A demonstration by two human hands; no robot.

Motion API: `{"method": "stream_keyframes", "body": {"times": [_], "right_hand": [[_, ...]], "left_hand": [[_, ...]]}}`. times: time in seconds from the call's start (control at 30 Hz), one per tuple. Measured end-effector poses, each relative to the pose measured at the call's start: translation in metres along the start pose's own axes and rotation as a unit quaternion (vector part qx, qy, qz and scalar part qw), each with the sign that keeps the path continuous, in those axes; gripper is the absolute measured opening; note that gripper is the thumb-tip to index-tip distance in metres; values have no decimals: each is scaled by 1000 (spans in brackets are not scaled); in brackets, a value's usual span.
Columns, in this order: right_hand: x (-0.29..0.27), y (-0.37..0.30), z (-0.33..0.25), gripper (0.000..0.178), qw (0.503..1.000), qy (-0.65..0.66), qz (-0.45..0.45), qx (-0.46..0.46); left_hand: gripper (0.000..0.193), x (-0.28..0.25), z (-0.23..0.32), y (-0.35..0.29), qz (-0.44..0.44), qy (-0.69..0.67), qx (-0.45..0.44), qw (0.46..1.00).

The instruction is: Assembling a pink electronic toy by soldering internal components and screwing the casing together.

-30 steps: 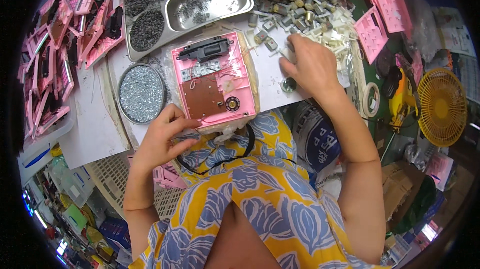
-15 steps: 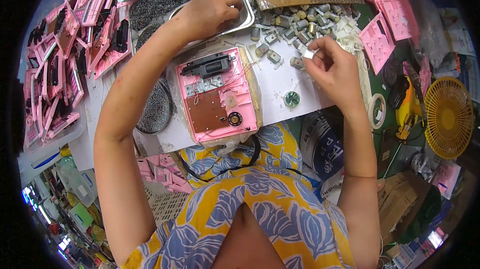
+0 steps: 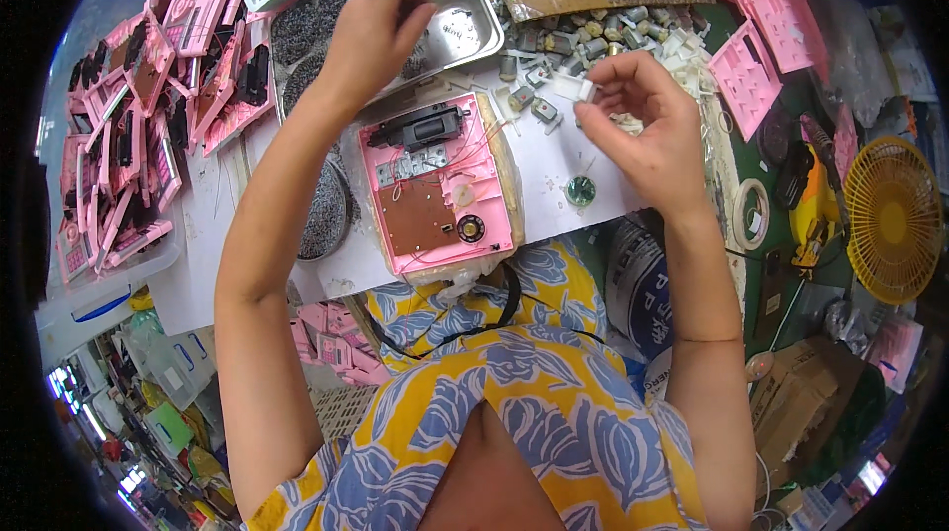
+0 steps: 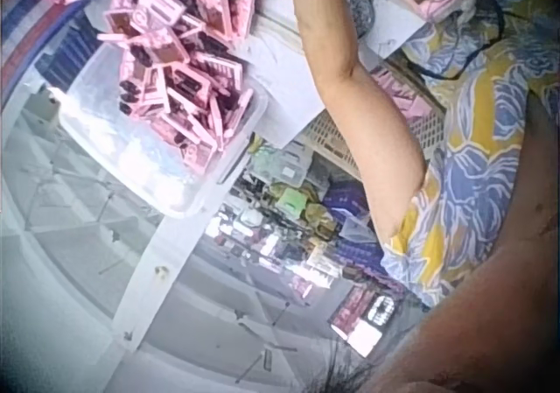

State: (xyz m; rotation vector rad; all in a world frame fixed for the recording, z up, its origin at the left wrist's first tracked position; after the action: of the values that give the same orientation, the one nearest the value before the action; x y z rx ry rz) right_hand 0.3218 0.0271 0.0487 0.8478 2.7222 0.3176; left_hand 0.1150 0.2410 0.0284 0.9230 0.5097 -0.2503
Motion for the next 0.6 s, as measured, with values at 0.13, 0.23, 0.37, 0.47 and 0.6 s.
{"method": "stream_keyframes", "body": {"times": [0.13, 0.23, 0.37, 0.47, 0.6], "right_hand": [[17, -29, -24, 30, 995, 84, -51, 24], [31, -47, -34, 29, 990, 42, -106, -84], [36, -55, -39, 31, 977, 15, -147, -156], [40, -60, -42, 33, 963, -15, -169, -209], [45, -68, -44, 35, 938, -39, -173, -297]], "left_hand": [[22, -52, 75, -50, -64, -357, -451, 815], [14, -67, 92, -108, -32, -498, -566, 656], [12, -66, 106, -143, 22, -551, -622, 556], [13, -63, 110, -156, 40, -562, -623, 542], [7, -59, 118, -165, 87, -544, -579, 601]]}}
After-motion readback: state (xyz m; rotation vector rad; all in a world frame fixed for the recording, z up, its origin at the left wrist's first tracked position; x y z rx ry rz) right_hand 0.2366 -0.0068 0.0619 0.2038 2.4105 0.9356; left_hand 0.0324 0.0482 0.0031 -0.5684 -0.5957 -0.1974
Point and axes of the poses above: each hand's wrist, its own y-axis towards the middle knuckle, its own x-axis out of the palm, z = x × y, the point moved 2 cm from there along y, towards the middle knuckle, and after that the axes turned 15 degrees about z, right-handed, at the moved point
